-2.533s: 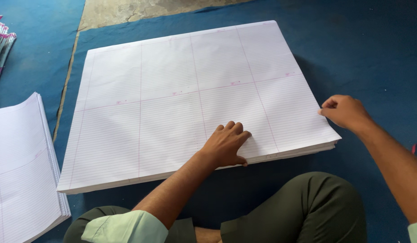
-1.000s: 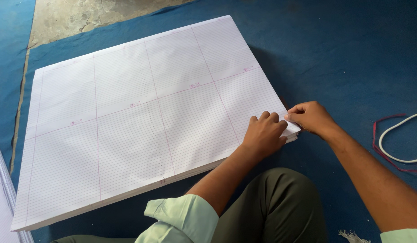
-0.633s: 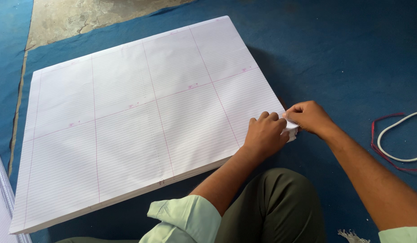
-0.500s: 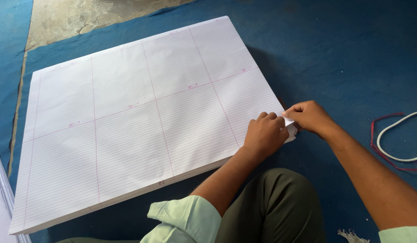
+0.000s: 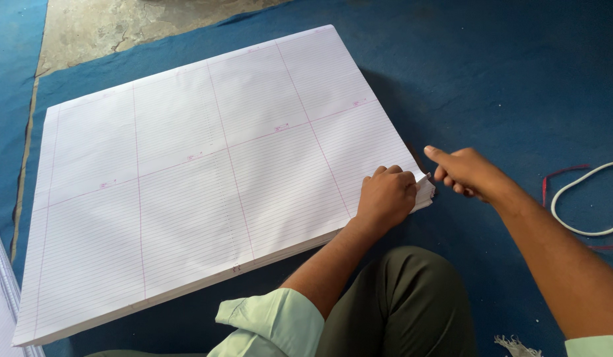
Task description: The person sits on the floor and repeatedly folds large lined paper sheets in half, then uses a wooden block to press and crease the fold. The person flips through the stack to align sheets and continues folding and creasing them one by one.
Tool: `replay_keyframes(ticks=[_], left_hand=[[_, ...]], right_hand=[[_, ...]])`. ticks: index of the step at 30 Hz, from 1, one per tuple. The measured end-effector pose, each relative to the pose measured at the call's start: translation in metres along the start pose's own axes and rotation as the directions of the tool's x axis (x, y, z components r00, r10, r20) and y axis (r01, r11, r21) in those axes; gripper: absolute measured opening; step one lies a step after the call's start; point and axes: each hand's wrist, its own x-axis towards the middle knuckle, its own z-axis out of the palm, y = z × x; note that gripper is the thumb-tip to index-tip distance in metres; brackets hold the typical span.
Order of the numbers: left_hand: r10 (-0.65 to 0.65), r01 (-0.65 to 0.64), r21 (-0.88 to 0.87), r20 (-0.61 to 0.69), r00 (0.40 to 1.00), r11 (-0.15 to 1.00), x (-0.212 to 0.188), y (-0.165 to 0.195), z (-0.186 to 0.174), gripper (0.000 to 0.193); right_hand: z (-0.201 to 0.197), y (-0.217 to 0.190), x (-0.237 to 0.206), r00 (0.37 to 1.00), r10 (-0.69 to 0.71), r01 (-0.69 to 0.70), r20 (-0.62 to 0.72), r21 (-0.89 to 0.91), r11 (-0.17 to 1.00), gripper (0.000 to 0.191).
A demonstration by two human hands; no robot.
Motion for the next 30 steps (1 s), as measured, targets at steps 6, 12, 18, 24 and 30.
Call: replay_keyframes(ticks=[6,12,18,24,30], left_hand=[[0.033,-0.032,0.028,-0.052,0.998,0.999,-0.004,0.003,0.001,0.022],[-0.123,0.108,-0.16,-0.09,0.988,0.981,0.001,-0.004,0.001,0.026],[-0.548,0.416,-0.672,0.018,0.837,0.613,0.033,-0.028,0.0,0.041],[-0.591,0.315,-0.945,0.206,0.78,0.087,0.051,-0.046,-0.012,0.063],[-0.635,0.23,-0.973,0.19,0.749,-0.021,0.063,-0.049,-0.02,0.067]], right_hand=[[0.004,0.0,-0.005,0.973,0.066,-0.091,0.223,0.104,0.99,0.055],[0.003,0.008,-0.005,0.954,0.078,-0.145,0.29,0.217,0.965,0.035],[-0.001,-0.002,-0.017,0.966,0.066,-0.091,0.249,0.092,0.992,0.037],[-0.003,-0.031,-0.038,0.974,-0.156,0.149,0.166,0.056,0.987,0.037],[0.003,-0.046,-0.058,0.908,-0.404,0.417,0.109,-0.319,0.851,0.044]])
